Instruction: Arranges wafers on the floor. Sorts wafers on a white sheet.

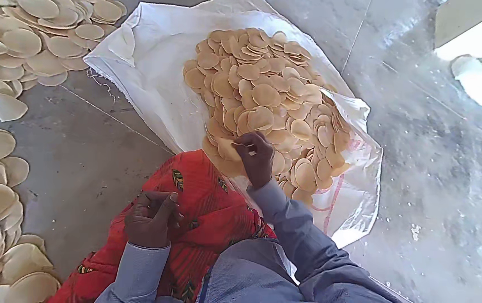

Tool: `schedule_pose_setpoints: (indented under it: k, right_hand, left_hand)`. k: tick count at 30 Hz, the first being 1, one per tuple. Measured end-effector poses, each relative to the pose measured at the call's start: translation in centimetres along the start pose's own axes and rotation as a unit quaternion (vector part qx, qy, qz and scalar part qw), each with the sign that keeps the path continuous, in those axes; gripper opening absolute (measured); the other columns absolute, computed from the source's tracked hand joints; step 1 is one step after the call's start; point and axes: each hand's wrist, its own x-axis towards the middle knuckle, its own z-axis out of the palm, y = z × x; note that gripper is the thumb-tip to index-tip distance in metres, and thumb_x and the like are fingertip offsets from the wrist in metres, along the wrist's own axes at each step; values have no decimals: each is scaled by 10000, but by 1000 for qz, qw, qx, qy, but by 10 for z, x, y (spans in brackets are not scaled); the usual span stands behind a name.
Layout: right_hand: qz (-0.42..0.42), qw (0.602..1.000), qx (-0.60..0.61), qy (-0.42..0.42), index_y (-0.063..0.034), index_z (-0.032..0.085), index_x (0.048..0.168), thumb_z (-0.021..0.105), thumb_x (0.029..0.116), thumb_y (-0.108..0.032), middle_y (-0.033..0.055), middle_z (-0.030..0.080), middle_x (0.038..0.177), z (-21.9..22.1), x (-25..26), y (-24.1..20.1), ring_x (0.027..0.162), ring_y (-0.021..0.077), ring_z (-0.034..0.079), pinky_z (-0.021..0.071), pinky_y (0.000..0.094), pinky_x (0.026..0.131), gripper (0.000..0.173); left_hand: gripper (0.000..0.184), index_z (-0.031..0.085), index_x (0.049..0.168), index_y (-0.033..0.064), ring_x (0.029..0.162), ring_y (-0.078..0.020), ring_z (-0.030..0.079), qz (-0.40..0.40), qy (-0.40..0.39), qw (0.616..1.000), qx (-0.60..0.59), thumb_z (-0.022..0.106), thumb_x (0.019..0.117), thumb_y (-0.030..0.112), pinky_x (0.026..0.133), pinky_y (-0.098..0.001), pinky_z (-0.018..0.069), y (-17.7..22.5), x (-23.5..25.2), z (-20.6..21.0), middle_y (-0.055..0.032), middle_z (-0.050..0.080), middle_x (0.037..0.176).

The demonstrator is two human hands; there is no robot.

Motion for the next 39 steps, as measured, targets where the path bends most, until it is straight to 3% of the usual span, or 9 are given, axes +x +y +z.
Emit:
schedule_pose_setpoints:
  k: [5,11,15,20,24,28,34,37,39]
  right_hand:
    - [86,927,-285,-230,-45,758,1091,767,915,-210,196,723,1122,-37,2,70,1113,403,662,533,577,962,242]
    - [118,904,-391,-126,-48,690,1274,739,923,-242,234,643,1308,-59,47,124,1261,445,568,476,576,1043,404]
    - [103,885,-431,-142,-53,741,1171,610,992,-213,207,647,1342,-54,68,143,1341,433,522,404,594,1110,274]
    - [69,986,-124,-92,27,723,1092,603,1006,-133,145,746,929,-19,41,10,817,210,724,598,390,767,218]
    - [140,953,167,-209,58,711,1047,656,959,-23,93,719,841,6,-7,-79,694,94,666,586,285,655,132]
    - [188,924,196,-268,56,726,1074,645,977,-23,92,734,890,9,-16,-74,731,80,673,586,274,694,149]
    - [91,991,-74,-62,24,735,1111,604,1006,-97,114,758,990,-56,19,-23,849,142,722,606,353,802,207]
    - [44,961,-274,-15,-44,751,1167,569,1046,-158,139,775,1066,-88,29,19,926,268,758,598,479,840,247]
    - [114,924,-348,-111,-15,721,1209,584,1038,-197,221,731,1167,-92,30,40,1087,417,703,532,618,948,284]
  left_hand:
    - [97,614,1016,28,488,-72,640,-6,-17,999,34,638,932,-15,431,-217,561,-19,-3,5,25,693,710]
    - [92,625,1015,37,470,-72,623,-5,-19,999,31,641,937,-9,426,-222,554,-24,2,2,31,683,687]
    - [89,626,1016,31,463,-77,623,-9,-20,999,27,637,938,-9,417,-222,552,-23,1,1,25,681,681]
    - [159,614,1119,23,620,-136,722,-11,-55,998,-27,638,964,50,554,-288,636,-10,0,-1,-7,745,824]
    - [690,541,1323,53,999,-189,738,-54,-133,977,-157,890,796,330,898,-380,631,5,6,6,-36,739,1090]
    - [193,656,969,39,716,-134,747,-98,-28,987,-123,633,874,-127,657,-307,652,14,2,19,-34,760,832]
    - [115,644,937,25,554,-132,707,-118,1,992,-39,589,968,-71,495,-264,608,6,-2,-2,-39,735,717]
    - [101,635,955,30,544,-143,710,-105,-9,994,-33,604,954,-66,491,-278,613,-5,-4,-9,-42,736,707]
    - [89,642,967,22,537,-145,704,-101,-14,994,-32,619,947,-61,491,-283,614,-12,-4,-7,-45,733,706]
